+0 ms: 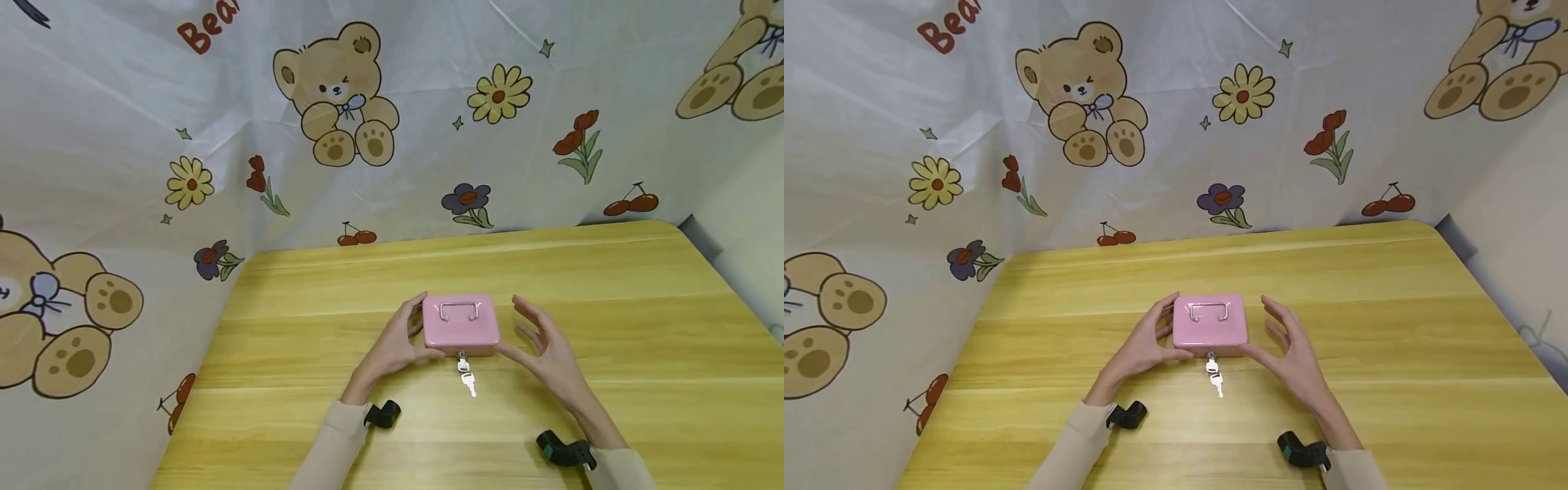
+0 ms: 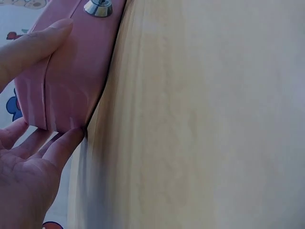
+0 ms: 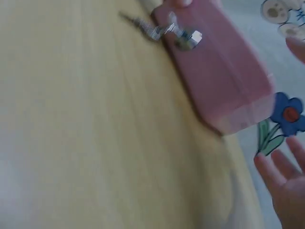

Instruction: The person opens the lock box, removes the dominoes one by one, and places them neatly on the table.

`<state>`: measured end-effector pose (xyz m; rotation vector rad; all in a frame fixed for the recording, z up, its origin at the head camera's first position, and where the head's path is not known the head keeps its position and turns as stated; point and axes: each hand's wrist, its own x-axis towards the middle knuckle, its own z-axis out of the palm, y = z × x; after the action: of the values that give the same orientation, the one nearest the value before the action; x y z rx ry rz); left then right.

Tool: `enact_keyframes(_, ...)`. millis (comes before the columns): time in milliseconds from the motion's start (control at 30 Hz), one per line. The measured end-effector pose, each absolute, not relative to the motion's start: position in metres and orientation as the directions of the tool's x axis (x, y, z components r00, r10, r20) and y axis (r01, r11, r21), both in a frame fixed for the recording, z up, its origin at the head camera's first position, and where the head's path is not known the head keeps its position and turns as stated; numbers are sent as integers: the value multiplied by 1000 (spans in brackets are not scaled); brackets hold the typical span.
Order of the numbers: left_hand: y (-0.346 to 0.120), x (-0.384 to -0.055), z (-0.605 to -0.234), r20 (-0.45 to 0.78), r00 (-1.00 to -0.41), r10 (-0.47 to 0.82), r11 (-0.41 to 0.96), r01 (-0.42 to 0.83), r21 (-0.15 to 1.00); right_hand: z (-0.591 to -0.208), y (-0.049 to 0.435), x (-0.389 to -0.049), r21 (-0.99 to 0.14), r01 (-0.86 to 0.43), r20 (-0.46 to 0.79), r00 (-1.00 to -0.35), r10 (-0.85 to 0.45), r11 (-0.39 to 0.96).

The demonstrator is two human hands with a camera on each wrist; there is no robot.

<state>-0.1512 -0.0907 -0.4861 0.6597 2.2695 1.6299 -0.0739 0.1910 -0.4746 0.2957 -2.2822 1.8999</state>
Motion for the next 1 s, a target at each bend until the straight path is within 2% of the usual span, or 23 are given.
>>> enact_keyframes(167, -89, -150, -490, 33, -851, 524, 245, 188, 951, -495, 195, -99, -961, -264, 242, -947, -212, 84)
enact_keyframes(400, -91, -151, -489, 11, -854, 521, 235, 156, 959, -504, 196, -111, -976, -219, 205, -929, -309, 11)
enact_keyframes(700, -94, -155, -487, 3, -850, 527, 240, 153, 959, -503, 197, -117, -984, -171, 174, -925, -338, -39)
enact_keyframes(1000, -95, -155, -490, 8, -852, 524, 250, 163, 954, -503, 199, -118, -992, -123, 123, -935, -334, -22)
